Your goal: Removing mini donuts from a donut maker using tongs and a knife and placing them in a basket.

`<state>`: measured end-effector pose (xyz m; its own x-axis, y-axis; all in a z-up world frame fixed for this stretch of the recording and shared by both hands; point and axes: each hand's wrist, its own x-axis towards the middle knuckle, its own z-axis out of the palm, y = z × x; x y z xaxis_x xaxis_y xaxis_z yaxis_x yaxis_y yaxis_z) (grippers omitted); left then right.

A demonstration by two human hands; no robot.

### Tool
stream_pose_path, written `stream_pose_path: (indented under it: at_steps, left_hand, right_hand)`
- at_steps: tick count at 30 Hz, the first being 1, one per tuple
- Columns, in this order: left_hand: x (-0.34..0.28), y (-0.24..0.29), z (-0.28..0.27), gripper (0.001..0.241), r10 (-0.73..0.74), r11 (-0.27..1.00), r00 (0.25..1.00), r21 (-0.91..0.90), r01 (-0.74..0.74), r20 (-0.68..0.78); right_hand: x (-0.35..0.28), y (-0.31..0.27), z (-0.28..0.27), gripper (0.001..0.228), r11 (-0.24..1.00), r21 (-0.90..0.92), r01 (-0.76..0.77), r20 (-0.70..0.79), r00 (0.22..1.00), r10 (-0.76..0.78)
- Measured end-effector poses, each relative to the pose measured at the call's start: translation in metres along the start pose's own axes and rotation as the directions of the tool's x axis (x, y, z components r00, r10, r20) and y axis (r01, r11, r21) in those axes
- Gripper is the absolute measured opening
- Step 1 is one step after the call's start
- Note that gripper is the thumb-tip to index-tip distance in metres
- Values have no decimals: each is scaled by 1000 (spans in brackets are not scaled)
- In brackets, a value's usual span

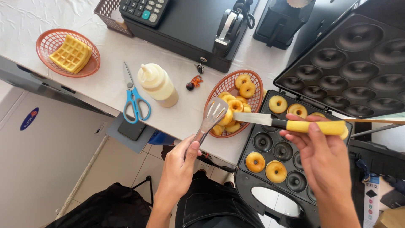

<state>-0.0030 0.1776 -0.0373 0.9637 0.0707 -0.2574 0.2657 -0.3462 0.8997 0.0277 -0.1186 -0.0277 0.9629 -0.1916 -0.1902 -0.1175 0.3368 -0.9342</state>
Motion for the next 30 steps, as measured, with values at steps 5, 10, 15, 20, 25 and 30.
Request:
stream_pose_path:
  at_steps: [5,10,15,20,25,30]
  left_hand:
    - [0,-7,-5,61,33,999,999,-9,-33,-16]
    - [1,-6,-5,63,2,993,1000,-116,-1,6]
    - [3,-6,7,63,111,971,992,-207,-120,-56]
    - [4,10,27,52,386,922,922,-23,-386,-24]
    - [3,24,56,35,343,938,939,29,-344,34]
    - [0,43,85,29,402,912,907,35,-409,124]
  right_hand:
    - [-18,-14,-11,21,994,-46,100,-21,995,-101]
    - [-37,-19,-36,20,976,-101,194,-86,975,-203]
    - [-56,-17,-81,15,933,-47,357,-194,913,-359]
    - [-80,-11,-149,20,893,-42,448,-326,839,-436]
    - [-101,-12,-172,26,855,-200,478,-337,786,-519]
    - [-115,9,-191,26,795,-371,479,-360,715,-599]
